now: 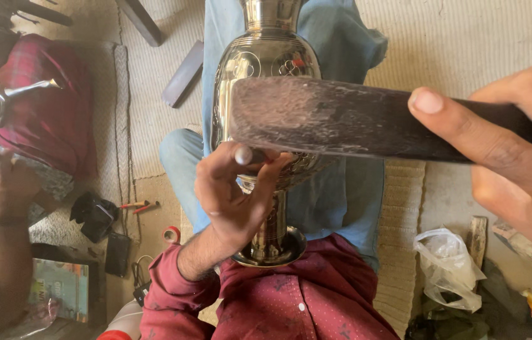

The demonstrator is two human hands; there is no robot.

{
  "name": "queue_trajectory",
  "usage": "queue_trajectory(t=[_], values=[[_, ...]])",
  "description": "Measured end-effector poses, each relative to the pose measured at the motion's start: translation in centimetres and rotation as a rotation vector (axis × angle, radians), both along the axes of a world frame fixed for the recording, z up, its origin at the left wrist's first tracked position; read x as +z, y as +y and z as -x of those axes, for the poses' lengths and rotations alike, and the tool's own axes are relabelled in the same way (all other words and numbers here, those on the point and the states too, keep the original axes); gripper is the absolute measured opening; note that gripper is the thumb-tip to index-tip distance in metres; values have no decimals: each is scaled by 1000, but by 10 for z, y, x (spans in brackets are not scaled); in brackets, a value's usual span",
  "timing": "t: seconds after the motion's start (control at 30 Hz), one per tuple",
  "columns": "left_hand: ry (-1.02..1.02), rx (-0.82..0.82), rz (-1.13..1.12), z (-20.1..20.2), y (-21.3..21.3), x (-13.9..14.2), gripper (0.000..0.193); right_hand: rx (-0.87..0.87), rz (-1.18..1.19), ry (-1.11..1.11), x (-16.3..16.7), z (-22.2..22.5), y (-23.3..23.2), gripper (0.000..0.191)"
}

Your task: The person sits on the floor with a brass vase held between their legs and engraves decorative patterns into its surface. They hold a chisel against the metal with one hand and strike it repeatedly with a wooden mallet held in the other hand, repositioning the chisel to work different spots on the vase body.

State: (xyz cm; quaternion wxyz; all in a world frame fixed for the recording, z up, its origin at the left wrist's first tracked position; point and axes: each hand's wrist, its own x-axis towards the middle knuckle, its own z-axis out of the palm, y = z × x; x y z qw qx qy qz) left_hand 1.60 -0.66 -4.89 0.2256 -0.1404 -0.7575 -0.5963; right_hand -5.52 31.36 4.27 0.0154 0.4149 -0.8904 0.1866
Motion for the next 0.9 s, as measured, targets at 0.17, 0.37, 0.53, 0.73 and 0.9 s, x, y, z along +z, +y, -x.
queue_trajectory(t=[0.17,0.37,0.53,0.73,0.9], values=[[66,47,18,-9,-3,-22,71,-106,105,-80,3,-4,2,73],[193,199,122,-8,-6,-32,67,64,-82,-83,18,8,-6,92],[70,120,443,3,-20,-4,42,44,-76,-155,8,17,-5,92],[-102,-165,395,25,-17,34,41,-193,-16,-220,-18,1,9,81],[-7,-194,453,33,-15,48,48,-228,217,-249,-43,-13,25,69]])
